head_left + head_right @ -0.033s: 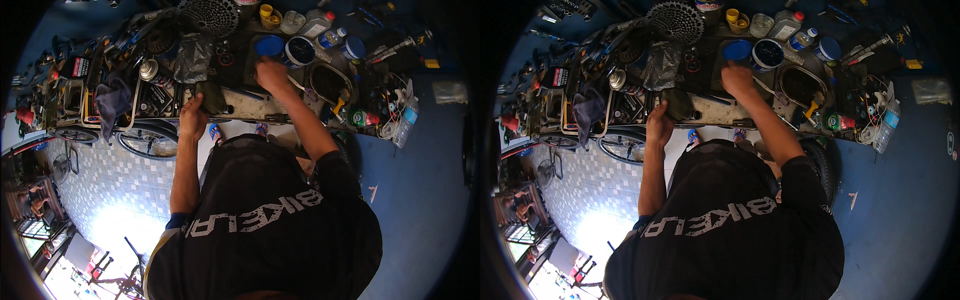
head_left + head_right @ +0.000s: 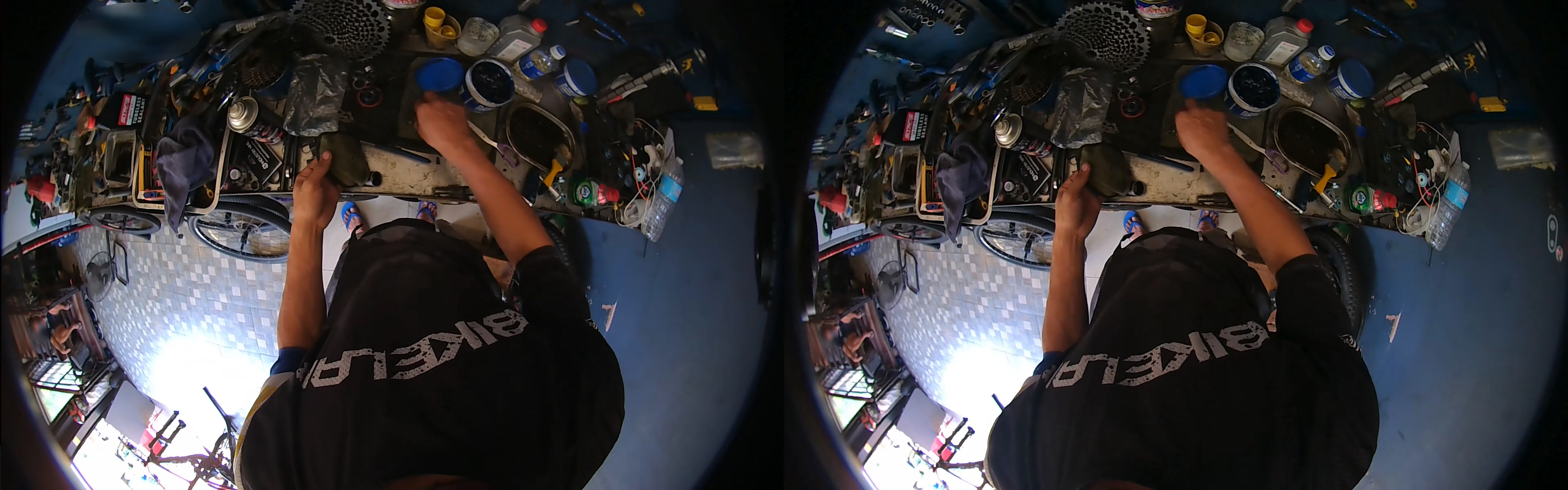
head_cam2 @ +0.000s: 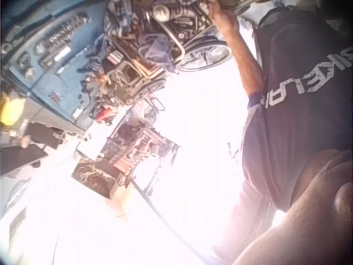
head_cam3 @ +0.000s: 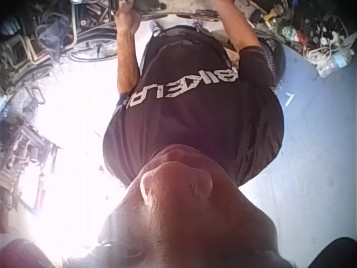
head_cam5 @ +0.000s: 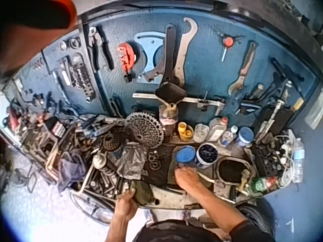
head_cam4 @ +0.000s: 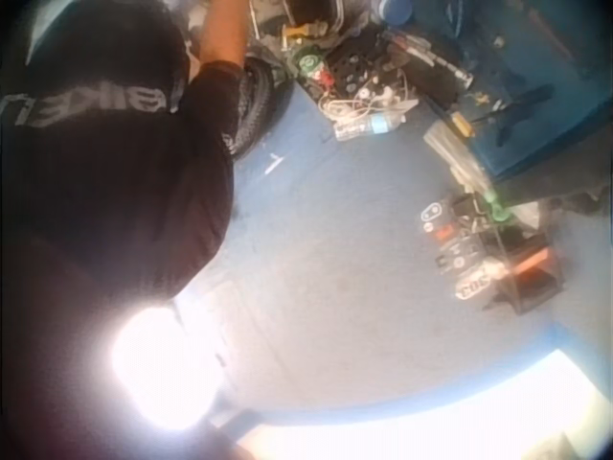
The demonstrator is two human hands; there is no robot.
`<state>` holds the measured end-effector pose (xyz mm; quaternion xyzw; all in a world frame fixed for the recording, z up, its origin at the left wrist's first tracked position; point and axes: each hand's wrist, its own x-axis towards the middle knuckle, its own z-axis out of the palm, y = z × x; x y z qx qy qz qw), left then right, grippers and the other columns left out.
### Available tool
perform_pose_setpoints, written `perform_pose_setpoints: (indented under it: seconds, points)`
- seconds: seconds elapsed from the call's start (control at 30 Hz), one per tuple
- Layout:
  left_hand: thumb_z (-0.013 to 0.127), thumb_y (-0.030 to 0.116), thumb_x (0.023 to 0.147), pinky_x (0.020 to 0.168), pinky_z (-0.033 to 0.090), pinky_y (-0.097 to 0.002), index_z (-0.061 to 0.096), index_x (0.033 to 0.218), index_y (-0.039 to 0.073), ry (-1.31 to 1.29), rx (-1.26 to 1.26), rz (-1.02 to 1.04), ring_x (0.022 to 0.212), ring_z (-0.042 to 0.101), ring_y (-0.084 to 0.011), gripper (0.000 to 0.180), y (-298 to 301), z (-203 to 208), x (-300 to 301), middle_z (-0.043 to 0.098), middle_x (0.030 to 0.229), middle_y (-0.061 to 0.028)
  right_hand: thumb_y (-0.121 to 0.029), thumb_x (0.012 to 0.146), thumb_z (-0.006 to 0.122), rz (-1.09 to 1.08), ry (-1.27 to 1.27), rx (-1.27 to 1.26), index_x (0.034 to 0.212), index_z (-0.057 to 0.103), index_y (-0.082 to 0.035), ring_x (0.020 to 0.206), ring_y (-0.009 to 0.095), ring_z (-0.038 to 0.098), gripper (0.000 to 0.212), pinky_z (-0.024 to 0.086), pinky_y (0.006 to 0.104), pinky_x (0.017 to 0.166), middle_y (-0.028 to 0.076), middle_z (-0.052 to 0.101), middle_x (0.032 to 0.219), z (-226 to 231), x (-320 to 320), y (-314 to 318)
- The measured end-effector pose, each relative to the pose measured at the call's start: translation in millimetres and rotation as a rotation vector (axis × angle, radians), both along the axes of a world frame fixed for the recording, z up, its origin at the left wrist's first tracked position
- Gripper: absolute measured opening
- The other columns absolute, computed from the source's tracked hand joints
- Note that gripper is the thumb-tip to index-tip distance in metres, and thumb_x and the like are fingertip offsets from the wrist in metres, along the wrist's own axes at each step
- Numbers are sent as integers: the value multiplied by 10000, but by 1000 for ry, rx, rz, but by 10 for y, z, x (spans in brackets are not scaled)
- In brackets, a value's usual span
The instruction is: The person disassembles a bicycle hub, applies grease to the internal components, and reassembles the parts. They use a hammer to tap components into place and a cloth to wipe excess grease.
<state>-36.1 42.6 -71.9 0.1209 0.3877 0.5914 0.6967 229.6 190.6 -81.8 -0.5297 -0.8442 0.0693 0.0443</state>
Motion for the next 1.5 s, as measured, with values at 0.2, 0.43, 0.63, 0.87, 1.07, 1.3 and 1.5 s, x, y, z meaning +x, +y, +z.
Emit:
perform_pose_setpoints:
  seconds: [0.2,0.43,0.63,0.87,1.07,1.3,1.5]
  points:
    - [560,214,1108,1179,444,-458,613,1351,-88,2,5,-8,1312,628,-292,391,9,-27,4,675,1384,-177,-180,853,752,-51,-16,-115,965,786,-111,996,383,738,136,595,509,834,152,734,1129,-1,-21,125]
    - [558,217,1109,1167,454,-474,607,1362,-88,-11,25,-15,1314,629,-302,399,44,-56,-35,671,1393,-179,-203,890,740,-153,288,-156,999,793,-135,1003,347,733,139,572,480,842,137,751,1071,12,139,195]
    - [622,154,1078,1072,531,-444,659,1259,-86,-56,-9,21,1186,695,-285,303,70,31,-3,722,1270,-169,-210,897,753,-189,568,-277,1023,776,-112,959,299,748,161,572,418,827,112,772,1024,-44,379,119]
    - [549,212,1115,1173,452,-469,600,1368,-86,-13,-6,-22,1321,626,-299,395,77,-53,-15,666,1403,-175,-222,897,775,-154,723,-262,1029,761,-116,939,290,762,169,585,406,798,94,780,1022,-86,419,-24]
    - [573,195,1103,1144,477,-464,616,1337,-86,-27,0,-10,1280,648,-297,368,98,-10,-4,683,1362,-176,-229,905,769,-84,306,-105,995,754,-140,924,340,743,127,591,485,776,88,726,1016,7,121,-395]
    - [628,178,1081,1094,519,-459,646,1276,-86,-59,-3,23,1212,680,-290,329,80,39,-29,710,1288,-167,-234,896,768,-83,370,-154,975,756,-141,911,346,733,123,584,494,774,87,702,1035,53,178,-329]
    - [544,221,1114,1169,457,-469,595,1386,-70,-17,27,-40,1327,626,-301,402,74,-9,-60,667,1406,-178,-224,896,762,-123,458,-132,1033,781,-166,943,336,726,150,572,491,800,90,717,1060,11,247,-23]
